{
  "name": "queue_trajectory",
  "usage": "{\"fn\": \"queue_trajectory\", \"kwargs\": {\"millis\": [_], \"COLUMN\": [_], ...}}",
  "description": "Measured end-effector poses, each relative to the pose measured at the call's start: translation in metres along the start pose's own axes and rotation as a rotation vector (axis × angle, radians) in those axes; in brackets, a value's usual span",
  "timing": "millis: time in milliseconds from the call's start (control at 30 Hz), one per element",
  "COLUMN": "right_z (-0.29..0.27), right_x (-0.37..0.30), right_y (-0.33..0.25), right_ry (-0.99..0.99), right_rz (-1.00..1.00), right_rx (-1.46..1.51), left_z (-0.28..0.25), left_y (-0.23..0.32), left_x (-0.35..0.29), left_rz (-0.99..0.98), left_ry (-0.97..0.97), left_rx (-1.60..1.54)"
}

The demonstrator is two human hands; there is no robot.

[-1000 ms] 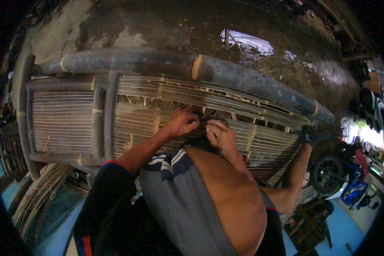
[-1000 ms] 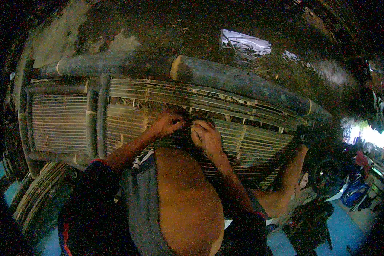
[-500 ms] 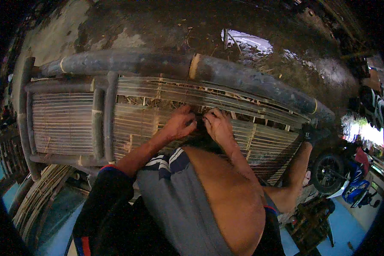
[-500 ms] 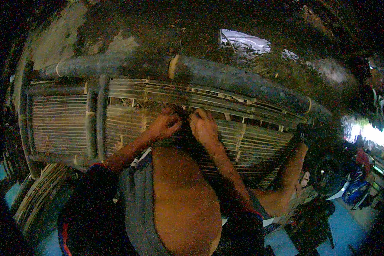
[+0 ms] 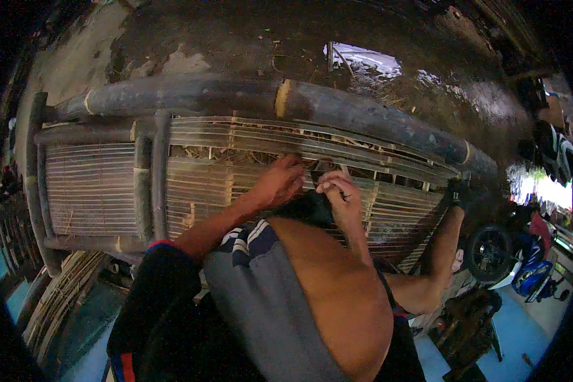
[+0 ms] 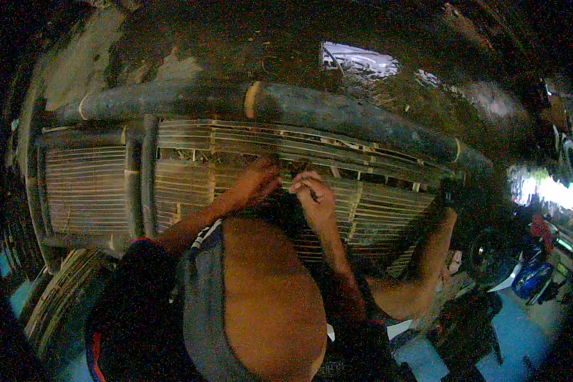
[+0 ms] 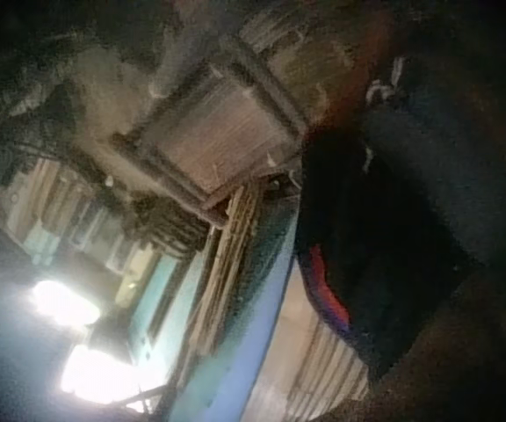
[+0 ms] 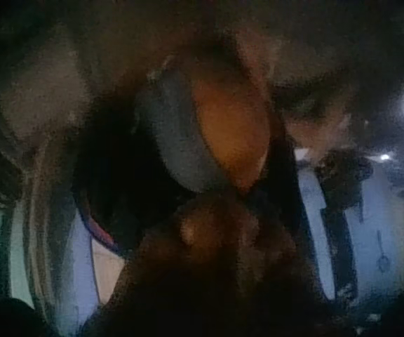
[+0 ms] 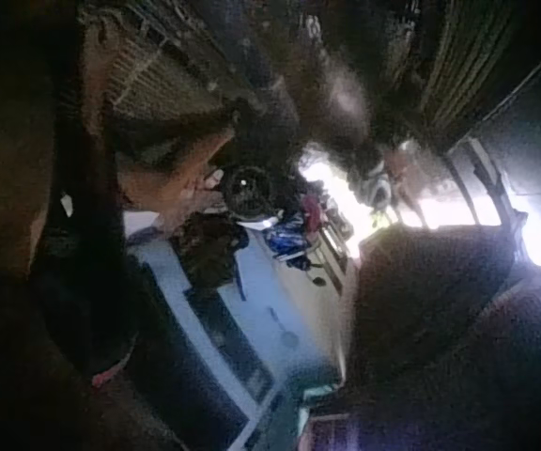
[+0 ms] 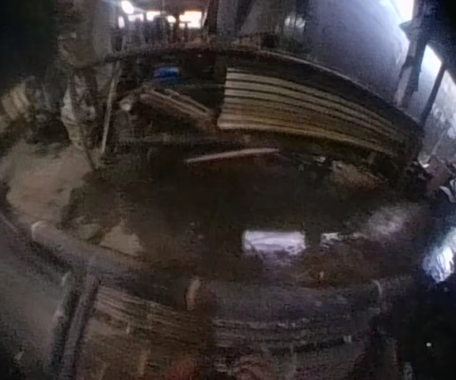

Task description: The person sits on the ground and weaves thin bamboo strips into a larger bamboo frame. They use their hands to interlace the strips and occasionally use a knife to trim or adjust the material.

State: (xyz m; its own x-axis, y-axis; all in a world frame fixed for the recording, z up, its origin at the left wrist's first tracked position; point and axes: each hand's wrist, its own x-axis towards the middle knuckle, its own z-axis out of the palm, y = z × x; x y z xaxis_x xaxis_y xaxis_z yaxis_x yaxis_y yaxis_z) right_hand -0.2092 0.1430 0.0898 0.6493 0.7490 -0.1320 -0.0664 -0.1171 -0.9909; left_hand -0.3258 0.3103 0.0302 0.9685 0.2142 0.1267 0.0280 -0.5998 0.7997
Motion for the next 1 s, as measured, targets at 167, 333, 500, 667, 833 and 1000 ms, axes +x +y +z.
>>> {"fn": "queue_trajectory", "kwargs": {"millis": [167,333,500,667,833,1000], "right_z": [-0.015,0.004,-0.001,-0.026,-0.028,-0.023], "right_x": [-0.007,-0.001,-0.013,-0.050,-0.067,-0.013], "right_y": [-0.001,-0.020,-0.017,-0.024,-0.045,-0.073], "right_ry": [-0.294,-0.216,-0.295,-0.557,-0.539,-0.226], "right_rz": [0.484,0.182,0.326,0.580,0.322,-0.048], "right_rx": [-0.104,-0.191,-0.344,-0.342,-0.298,-0.322], "left_z": [-0.006,-0.017,-0.024,-0.018,-0.017,-0.002], "left_y": [-0.006,0.011,0.005,0.001,-0.015,-0.041], "left_x": [-0.014,-0.019,-0.021,-0.024,-0.012,0.000], "left_rz": [-0.023,-0.026,-0.055,-0.095,-0.321,-0.370], "left_ry": [-0.001,0.022,0.035,0.046,-0.110,-0.255], "left_rx": [-0.007,0.037,-0.001,-0.007,0.077,0.145]}}
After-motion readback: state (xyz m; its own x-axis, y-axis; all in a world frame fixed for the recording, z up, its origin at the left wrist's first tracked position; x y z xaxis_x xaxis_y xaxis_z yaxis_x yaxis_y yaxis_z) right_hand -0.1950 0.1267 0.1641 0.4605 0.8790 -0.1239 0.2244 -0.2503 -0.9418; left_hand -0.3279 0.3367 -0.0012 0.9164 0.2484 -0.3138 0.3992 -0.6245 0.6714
